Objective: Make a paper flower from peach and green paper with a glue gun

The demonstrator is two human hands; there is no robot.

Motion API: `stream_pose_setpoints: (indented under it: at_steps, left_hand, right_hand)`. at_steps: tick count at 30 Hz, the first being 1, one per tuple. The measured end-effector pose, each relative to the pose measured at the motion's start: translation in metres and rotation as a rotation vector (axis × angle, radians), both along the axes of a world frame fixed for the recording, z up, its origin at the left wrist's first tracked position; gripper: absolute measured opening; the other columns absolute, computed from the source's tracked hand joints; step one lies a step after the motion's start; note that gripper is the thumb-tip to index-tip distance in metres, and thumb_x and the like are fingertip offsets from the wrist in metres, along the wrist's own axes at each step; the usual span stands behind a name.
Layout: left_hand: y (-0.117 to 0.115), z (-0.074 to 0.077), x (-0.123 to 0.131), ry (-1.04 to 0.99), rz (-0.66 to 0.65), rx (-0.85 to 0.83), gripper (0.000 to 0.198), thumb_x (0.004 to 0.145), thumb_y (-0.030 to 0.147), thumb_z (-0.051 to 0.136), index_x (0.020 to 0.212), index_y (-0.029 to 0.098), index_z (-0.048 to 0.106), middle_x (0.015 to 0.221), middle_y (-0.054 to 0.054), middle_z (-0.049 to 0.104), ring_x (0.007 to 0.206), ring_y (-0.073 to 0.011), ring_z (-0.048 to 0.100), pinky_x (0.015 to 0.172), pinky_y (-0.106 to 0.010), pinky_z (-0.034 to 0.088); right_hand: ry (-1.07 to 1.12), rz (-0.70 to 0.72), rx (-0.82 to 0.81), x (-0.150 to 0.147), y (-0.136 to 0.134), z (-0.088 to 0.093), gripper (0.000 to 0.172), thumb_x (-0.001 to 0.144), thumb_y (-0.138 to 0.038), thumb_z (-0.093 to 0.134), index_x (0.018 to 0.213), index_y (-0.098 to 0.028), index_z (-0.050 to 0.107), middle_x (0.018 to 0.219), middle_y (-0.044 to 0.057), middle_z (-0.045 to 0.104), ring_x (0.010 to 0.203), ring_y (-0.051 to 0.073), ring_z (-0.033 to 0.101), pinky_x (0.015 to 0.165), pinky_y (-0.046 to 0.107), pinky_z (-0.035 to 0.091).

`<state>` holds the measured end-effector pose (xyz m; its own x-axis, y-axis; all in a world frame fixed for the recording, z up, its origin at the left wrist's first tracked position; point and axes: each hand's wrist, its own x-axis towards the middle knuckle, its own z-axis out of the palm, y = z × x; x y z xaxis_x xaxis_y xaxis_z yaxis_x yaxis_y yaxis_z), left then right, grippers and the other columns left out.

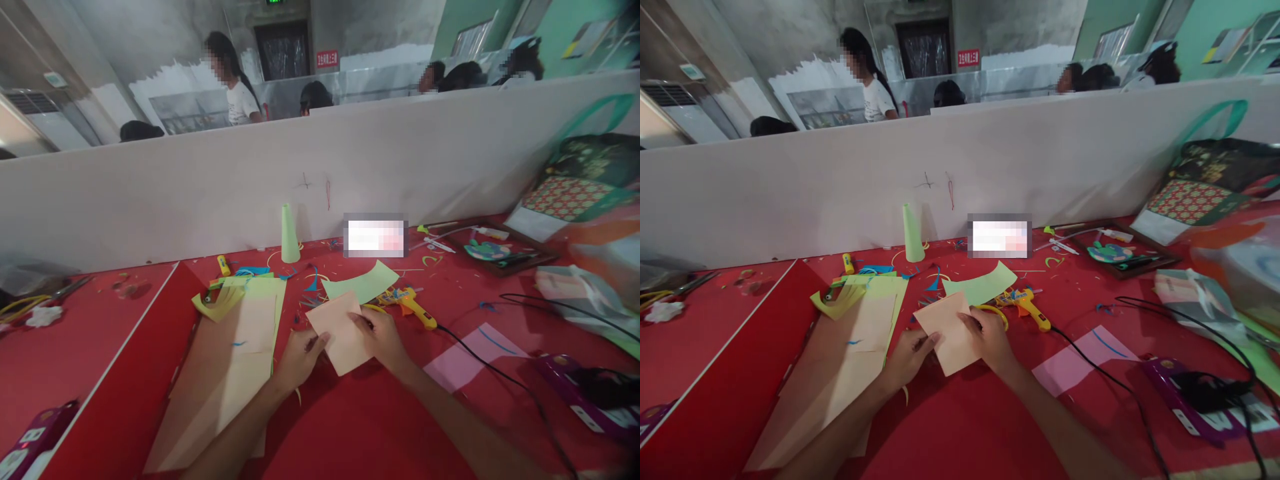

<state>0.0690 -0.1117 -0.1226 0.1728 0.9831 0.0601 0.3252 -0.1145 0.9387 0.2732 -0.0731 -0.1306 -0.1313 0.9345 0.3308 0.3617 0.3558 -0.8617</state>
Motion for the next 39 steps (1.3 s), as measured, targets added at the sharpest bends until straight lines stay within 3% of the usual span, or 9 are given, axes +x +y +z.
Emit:
stream_pose_setpoints:
  at_steps: [5,10,17,25,31,34,39]
  left_hand:
    - [-0.003,0.007,0.001,0.046,0.024,0.055,0.052,0.096,0.059,0.054,0.061,0.020,0.057,0.056,-0.003,0.063,0.052,-0.0172,0.057,0.052,-0.027,0.041]
    - [-0.004,0.007,0.005,0.031,-0.109,-0.011,0.045,0.098,0.053,0.050,0.070,0.019,0.058,0.063,-0.002,0.063,0.059,-0.0159,0.056,0.059,-0.026,0.039]
    - [-0.006,0.001,0.010,0.078,0.011,0.040,0.041,0.098,0.052,0.049,0.071,0.021,0.047,0.064,0.002,0.048,0.061,-0.0140,0.041,0.060,-0.026,0.030]
    - [-0.010,0.004,0.016,0.037,-0.031,0.003,0.030,0.098,0.047,0.050,0.084,0.021,0.051,0.072,0.000,0.054,0.065,-0.0164,0.047,0.064,-0.027,0.036]
    - [-0.010,0.001,0.014,0.035,-0.052,0.034,0.030,0.101,0.046,0.046,0.085,0.021,0.051,0.069,0.000,0.054,0.063,-0.0165,0.049,0.062,-0.027,0.036]
    - [-0.011,0.001,0.012,0.055,-0.073,0.028,0.032,0.100,0.046,0.048,0.084,0.020,0.054,0.068,-0.001,0.057,0.062,-0.0161,0.052,0.062,-0.027,0.038]
    - [-0.010,-0.004,0.005,0.069,-0.108,0.009,0.037,0.093,0.052,0.061,0.080,0.018,0.067,0.070,-0.004,0.068,0.064,-0.0187,0.059,0.057,-0.026,0.044]
  right_hand:
    - [0.001,-0.057,0.058,-0.003,-0.008,0.003,0.057,0.099,-0.069,0.043,0.066,-0.024,0.053,0.062,0.006,0.063,0.059,0.019,0.055,0.058,0.029,0.039]
    - [-0.013,-0.131,0.109,0.000,-0.010,0.006,0.062,0.099,-0.074,0.037,0.069,-0.024,0.057,0.061,0.008,0.065,0.056,0.020,0.057,0.056,0.030,0.040]
    - [-0.018,-0.211,0.134,-0.001,-0.012,0.004,0.063,0.100,-0.073,0.036,0.067,-0.023,0.057,0.058,0.008,0.062,0.053,0.019,0.053,0.053,0.030,0.036]
    - [0.017,-0.258,0.144,-0.003,-0.013,-0.002,0.057,0.102,-0.067,0.041,0.077,-0.022,0.066,0.064,0.009,0.068,0.058,0.020,0.057,0.056,0.031,0.038]
    - [0.050,-0.281,0.107,-0.003,-0.010,0.000,0.058,0.100,-0.069,0.043,0.068,-0.022,0.058,0.059,0.006,0.060,0.056,0.019,0.052,0.056,0.031,0.038]
    - [0.061,-0.214,0.077,0.000,-0.007,0.000,0.058,0.099,-0.070,0.043,0.072,-0.022,0.061,0.062,0.006,0.062,0.058,0.019,0.052,0.058,0.031,0.039]
    - [0.016,0.046,0.002,0.005,-0.001,0.000,0.057,0.097,-0.069,0.047,0.065,-0.022,0.054,0.059,0.002,0.059,0.057,0.017,0.050,0.057,0.029,0.039]
